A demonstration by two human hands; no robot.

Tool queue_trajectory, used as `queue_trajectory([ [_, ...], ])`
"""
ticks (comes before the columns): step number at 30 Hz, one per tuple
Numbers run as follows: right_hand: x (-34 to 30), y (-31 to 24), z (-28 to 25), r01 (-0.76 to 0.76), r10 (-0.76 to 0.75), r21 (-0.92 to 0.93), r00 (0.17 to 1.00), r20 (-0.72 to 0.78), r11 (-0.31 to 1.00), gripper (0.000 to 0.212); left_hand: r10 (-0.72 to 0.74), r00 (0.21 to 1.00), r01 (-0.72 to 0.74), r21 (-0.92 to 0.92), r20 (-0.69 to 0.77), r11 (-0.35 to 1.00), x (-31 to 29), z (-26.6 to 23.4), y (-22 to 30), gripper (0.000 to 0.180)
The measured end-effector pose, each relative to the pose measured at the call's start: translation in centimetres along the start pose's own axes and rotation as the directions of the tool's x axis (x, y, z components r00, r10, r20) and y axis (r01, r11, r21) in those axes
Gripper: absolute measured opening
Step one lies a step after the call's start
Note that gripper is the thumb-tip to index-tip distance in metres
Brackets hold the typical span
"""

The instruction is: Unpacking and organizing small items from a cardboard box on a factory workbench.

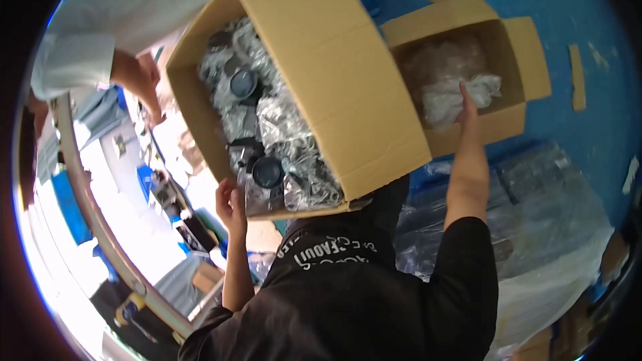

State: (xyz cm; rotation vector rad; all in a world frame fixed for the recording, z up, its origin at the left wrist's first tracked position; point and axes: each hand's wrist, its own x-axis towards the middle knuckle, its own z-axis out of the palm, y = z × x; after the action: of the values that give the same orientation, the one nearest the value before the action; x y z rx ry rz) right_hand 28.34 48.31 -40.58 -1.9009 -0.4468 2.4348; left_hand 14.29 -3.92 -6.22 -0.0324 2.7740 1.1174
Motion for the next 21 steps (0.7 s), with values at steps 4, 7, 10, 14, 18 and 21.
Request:
queue_trajectory([
  [4, -1.5, 2.2, 2.6, 0.166, -0.171, -0.418, 0.985, 0.027, 0.893, 0.053, 0.012, 1.0, -0.014, 0.108, 0.02, 0.994, -1.5, -0.5, -0.7, 0.028],
  [7, -4.9, 2.9, 3.8, 0.378, -0.398, -0.704, 0.906, 0.146, 0.601, 0.044, 0.05, 0.999, -0.048, 0.11, -0.011, 0.993, 0.0, 0.2, 0.4, 0.025],
  [10, -11.6, 5.6, -0.4, 0.458, -0.529, -0.869, 0.792, 0.304, 0.187, 0.04, 0.103, 0.988, -0.118, 0.124, 0.115, 0.985, -5.1, -3.3, 0.2, 0.011],
  [14, -23.6, 15.4, -5.6, 0.485, -0.39, -0.873, 0.813, 0.432, 0.044, 0.031, -0.367, 0.851, 0.392, 0.008, 0.376, 0.92, -18.2, -5.5, -5.4, 0.022],
  [18, -34.3, 14.1, -14.6, 0.452, -0.444, -0.892, 0.799, 0.405, 0.001, 0.03, -0.546, 0.691, 0.72, -0.517, 0.474, 0.463, -21.0, -1.7, -4.7, 0.05],
  [21, -37.2, 3.3, -24.4, 0.429, -0.447, -0.903, 0.802, 0.397, -0.031, 0.03, -0.521, 0.618, 0.786, -0.437, 0.589, 0.438, -22.5, -2.9, -8.5, 0.053],
])
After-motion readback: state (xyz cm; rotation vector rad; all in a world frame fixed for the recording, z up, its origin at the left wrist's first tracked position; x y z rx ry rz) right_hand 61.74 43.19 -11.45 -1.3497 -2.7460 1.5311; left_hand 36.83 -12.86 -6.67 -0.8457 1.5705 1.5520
